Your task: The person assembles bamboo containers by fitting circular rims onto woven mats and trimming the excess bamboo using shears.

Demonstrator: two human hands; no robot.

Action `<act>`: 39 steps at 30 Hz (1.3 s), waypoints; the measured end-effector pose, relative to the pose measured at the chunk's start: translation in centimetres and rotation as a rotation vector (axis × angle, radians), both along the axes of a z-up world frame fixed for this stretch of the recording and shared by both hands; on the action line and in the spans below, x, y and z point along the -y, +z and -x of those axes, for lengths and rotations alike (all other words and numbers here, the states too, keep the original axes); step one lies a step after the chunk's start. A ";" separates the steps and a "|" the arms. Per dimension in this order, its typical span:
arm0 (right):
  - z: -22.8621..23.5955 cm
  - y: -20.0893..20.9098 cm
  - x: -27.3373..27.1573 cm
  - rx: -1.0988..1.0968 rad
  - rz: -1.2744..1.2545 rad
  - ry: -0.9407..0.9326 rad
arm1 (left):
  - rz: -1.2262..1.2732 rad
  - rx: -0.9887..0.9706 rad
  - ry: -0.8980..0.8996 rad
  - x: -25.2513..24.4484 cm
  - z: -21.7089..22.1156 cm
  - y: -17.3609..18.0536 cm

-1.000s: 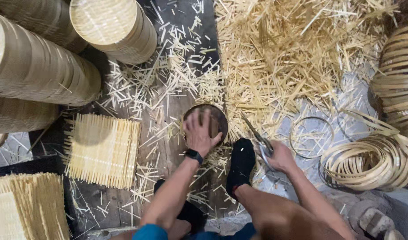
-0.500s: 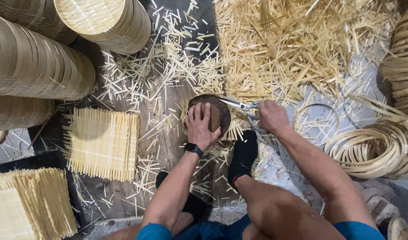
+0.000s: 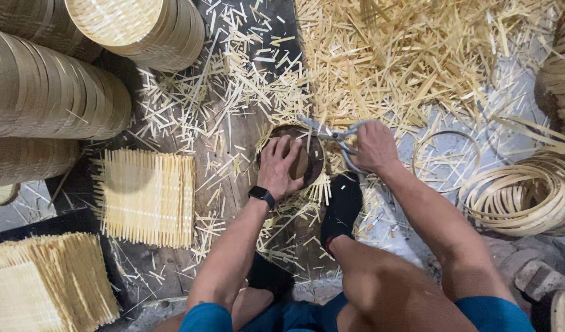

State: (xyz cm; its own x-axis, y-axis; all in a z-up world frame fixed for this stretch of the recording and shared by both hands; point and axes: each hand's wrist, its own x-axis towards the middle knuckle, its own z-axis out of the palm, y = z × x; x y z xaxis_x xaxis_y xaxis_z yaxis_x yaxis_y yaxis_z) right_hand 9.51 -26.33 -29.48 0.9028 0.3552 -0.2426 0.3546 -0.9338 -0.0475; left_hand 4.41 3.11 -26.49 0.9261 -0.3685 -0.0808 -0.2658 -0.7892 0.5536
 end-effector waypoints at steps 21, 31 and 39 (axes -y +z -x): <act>-0.6 -0.9 1.1 -0.104 0.004 0.003 | -0.060 0.035 0.336 2.3 0.9 0.4; -1.5 0.0 -0.4 -0.322 0.101 -0.006 | -0.005 -0.002 0.135 0.2 0.4 -0.4; -2.2 2.1 -2.9 -0.212 0.138 0.033 | -0.001 -0.084 -0.114 -0.9 -1.2 0.0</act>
